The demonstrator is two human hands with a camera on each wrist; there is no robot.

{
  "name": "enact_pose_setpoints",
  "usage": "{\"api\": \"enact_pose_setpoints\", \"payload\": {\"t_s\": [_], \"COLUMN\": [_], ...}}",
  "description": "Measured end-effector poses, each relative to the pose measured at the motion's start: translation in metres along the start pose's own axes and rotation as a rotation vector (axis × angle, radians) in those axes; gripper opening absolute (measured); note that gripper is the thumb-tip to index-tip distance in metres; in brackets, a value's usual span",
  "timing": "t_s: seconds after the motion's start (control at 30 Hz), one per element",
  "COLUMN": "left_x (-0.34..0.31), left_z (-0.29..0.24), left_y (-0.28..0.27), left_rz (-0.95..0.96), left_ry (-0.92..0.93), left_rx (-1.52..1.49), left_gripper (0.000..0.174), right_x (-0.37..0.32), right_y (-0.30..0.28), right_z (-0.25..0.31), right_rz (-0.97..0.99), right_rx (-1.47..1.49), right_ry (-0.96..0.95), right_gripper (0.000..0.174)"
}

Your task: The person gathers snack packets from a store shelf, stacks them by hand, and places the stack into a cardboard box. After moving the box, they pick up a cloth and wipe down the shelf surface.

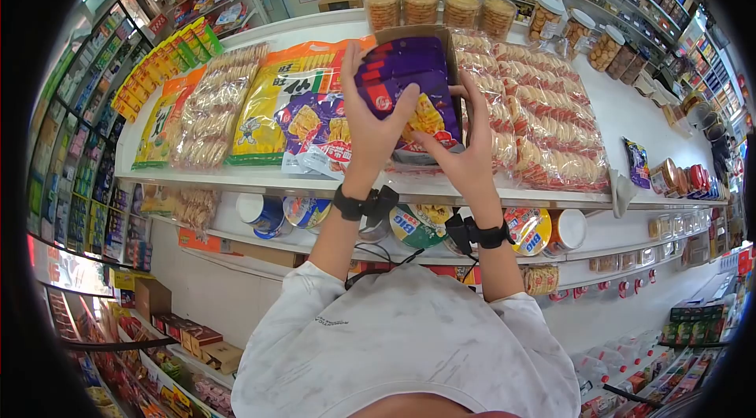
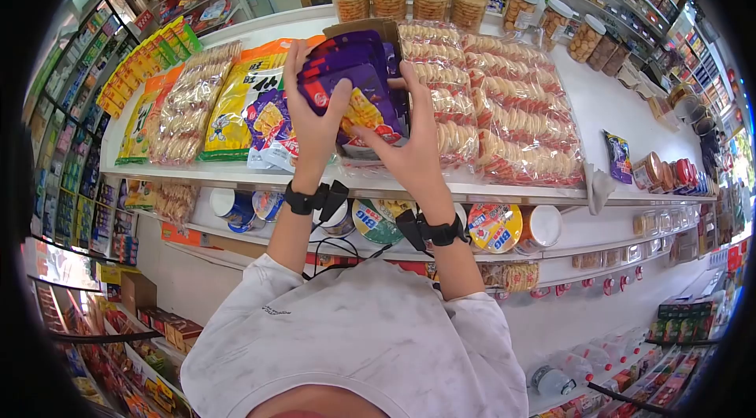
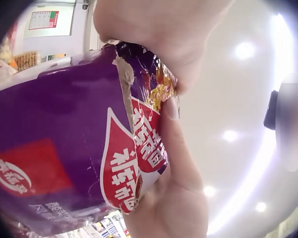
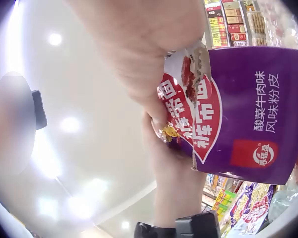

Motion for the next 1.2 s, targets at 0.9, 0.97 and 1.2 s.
{"api": "enact_pose_setpoints", "payload": {"t_s": [0.9,0.97,1.2], "left_x": [-0.019,-0.014,-0.013], "left_z": [-0.013,-0.018,-0.024], "left_y": [0.008,0.014,0.011], "left_rz": [0.165,0.238,0.326], "left_ry": [0.073,0.102,0.215], "left_rx": [0.057,0.024,0.300], "left_gripper": [0.080,0.079,0.096], "right_x": [-0.020,-0.024,-0.041], "right_y": [-0.007,-0.006,-0.016], "right_z": [0.004,0.001,-0.017], "right_rz": [0.151,0.118,0.228], "right_rx": [0.121,0.247,-0.032], "right_ry": [0.089,0.203,0.171], "right_gripper": [0.087,0.090,0.104]}}
Point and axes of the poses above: each hand's wrist, its own x-axis towards the middle knuckle, its own y-axis out of the palm, z = x × y, the point moved 4 cm from there along x, towards the middle knuckle, and after that the axes turned 15 degrees about -y, right-handed, at the moved point
